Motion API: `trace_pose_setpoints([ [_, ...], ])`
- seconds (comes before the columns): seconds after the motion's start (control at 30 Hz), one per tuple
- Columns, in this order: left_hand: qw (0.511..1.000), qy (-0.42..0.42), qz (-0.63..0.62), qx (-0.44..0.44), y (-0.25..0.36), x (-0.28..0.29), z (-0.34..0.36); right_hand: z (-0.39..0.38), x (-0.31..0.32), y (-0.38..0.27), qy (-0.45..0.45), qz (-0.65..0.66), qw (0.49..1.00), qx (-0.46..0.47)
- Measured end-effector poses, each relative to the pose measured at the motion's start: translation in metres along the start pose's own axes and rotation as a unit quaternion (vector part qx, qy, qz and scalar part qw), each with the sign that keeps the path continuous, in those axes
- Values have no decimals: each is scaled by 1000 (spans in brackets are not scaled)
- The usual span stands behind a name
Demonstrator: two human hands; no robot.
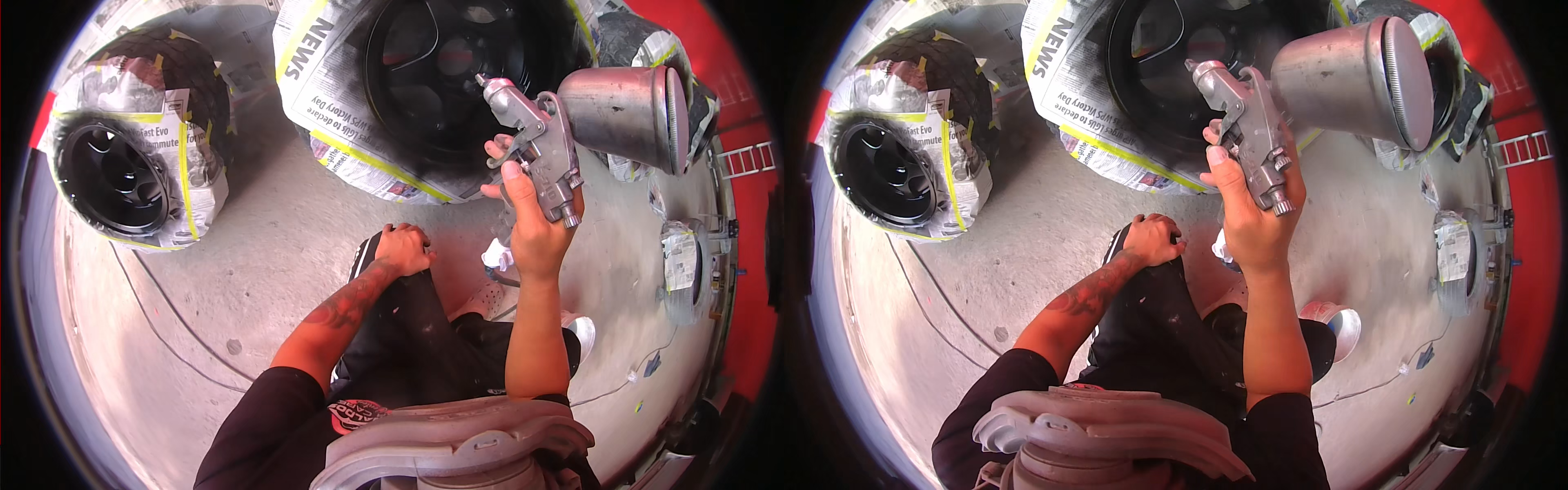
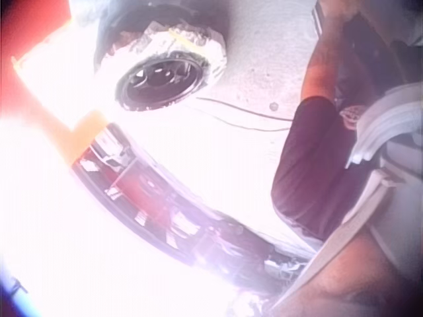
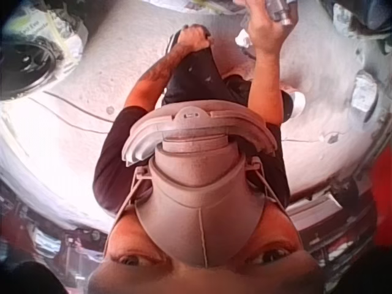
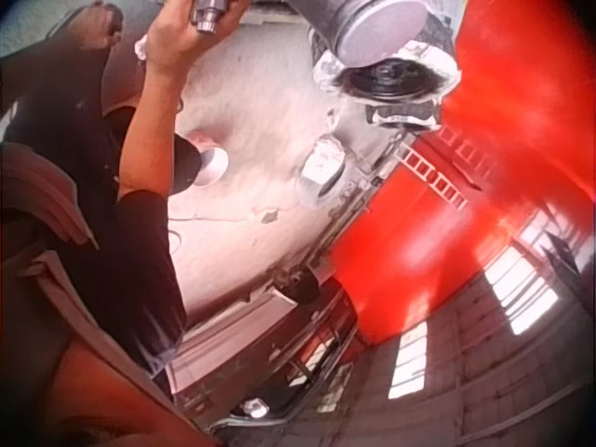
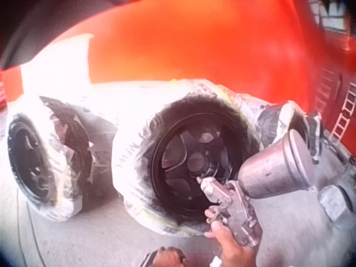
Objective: The person is painting car wheel rims using a spray gun.
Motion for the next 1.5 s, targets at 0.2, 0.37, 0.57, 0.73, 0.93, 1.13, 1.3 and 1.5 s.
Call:
trace_pose_setpoints([
  [0.2, 999, -15, 24, 18, -8, 3, -1, -17, 32, 12, -263, -185, 946, -49],
  [0.37, 999, -22, -1, 36, -11, 7, -7, 32, 11, 29, -200, -172, 961, 84],
  [0.57, 999, -16, 11, 36, -13, 12, -13, 105, 37, 34, 66, -86, 985, 134],
  [0.73, 998, -14, 9, 54, -20, 17, -21, 96, 89, 46, 252, -50, 959, 122],
  [0.93, 999, 4, 23, 43, -21, 9, -20, 41, 83, 112, 145, 66, 986, 37],
  [1.13, 998, 18, 25, 50, -21, 9, -19, 72, 45, 130, 94, 138, 985, 39],
  [1.3, 997, 18, 32, 72, -21, 9, -20, 114, 90, 137, 234, 108, 964, 70],
  [1.5, 993, 27, 57, 100, -22, 7, -18, 123, 110, 125, 99, 51, 992, 63],
])
Point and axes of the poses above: each hand's wrist, its own z-axis towards the middle knuckle, its own x-axis out of the back of the hand, y = z × x, the point moved 1 cm from there along z, towards the middle knuckle, and after that the axes turned 12 degrees about z, right-handed, at the moved point
